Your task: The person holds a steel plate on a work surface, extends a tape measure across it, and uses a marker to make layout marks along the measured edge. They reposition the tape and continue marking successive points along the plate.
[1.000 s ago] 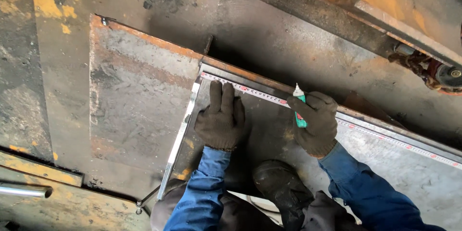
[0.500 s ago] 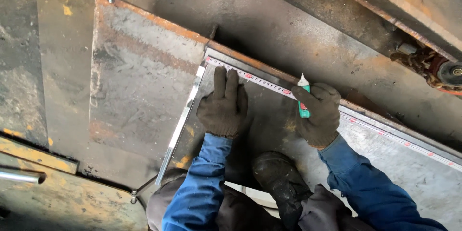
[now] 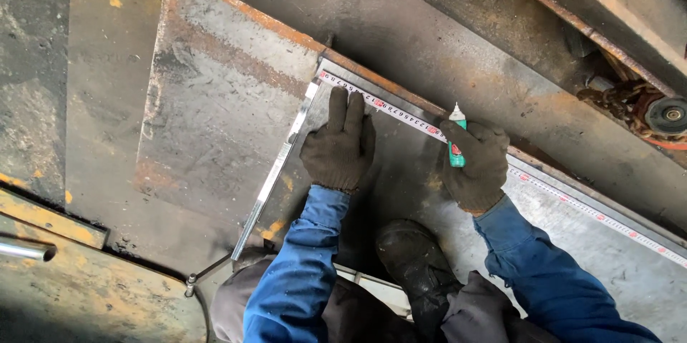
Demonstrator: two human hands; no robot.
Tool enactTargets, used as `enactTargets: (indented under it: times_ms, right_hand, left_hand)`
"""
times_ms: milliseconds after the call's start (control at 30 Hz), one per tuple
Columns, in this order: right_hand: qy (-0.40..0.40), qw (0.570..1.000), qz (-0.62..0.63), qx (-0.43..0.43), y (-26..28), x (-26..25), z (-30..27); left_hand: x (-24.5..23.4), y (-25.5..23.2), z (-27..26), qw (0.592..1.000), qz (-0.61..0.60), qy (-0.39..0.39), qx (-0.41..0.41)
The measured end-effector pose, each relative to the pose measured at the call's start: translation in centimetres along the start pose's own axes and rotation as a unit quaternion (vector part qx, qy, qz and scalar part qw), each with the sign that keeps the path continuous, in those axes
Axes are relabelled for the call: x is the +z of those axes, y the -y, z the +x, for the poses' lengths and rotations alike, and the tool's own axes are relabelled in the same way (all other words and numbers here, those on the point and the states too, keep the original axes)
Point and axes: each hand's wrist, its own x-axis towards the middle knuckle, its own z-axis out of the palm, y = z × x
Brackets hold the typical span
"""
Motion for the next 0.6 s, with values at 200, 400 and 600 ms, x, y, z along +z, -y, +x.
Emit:
enactTargets:
  times_ms: [200, 400, 600]
  right_hand:
    - [0.003, 1.0, 0.009, 0.007, -0.1, 0.0, -0.2]
    - [0.0, 1.0, 0.023, 0.015, -0.1, 0.0, -0.4]
    - [-0.002, 1.0, 0.008, 0.026, -0.1, 0.1, -0.6]
  left_hand:
    - [0.3, 0.1, 0.0, 1.0, 0.022, 0.01, -0.002]
    - [0.3, 0.0, -0.1, 1.0, 0.008, 0.003, -0.005]
    - [0.8, 0.3, -0.3, 0.999, 0.024, -0.03, 0.015]
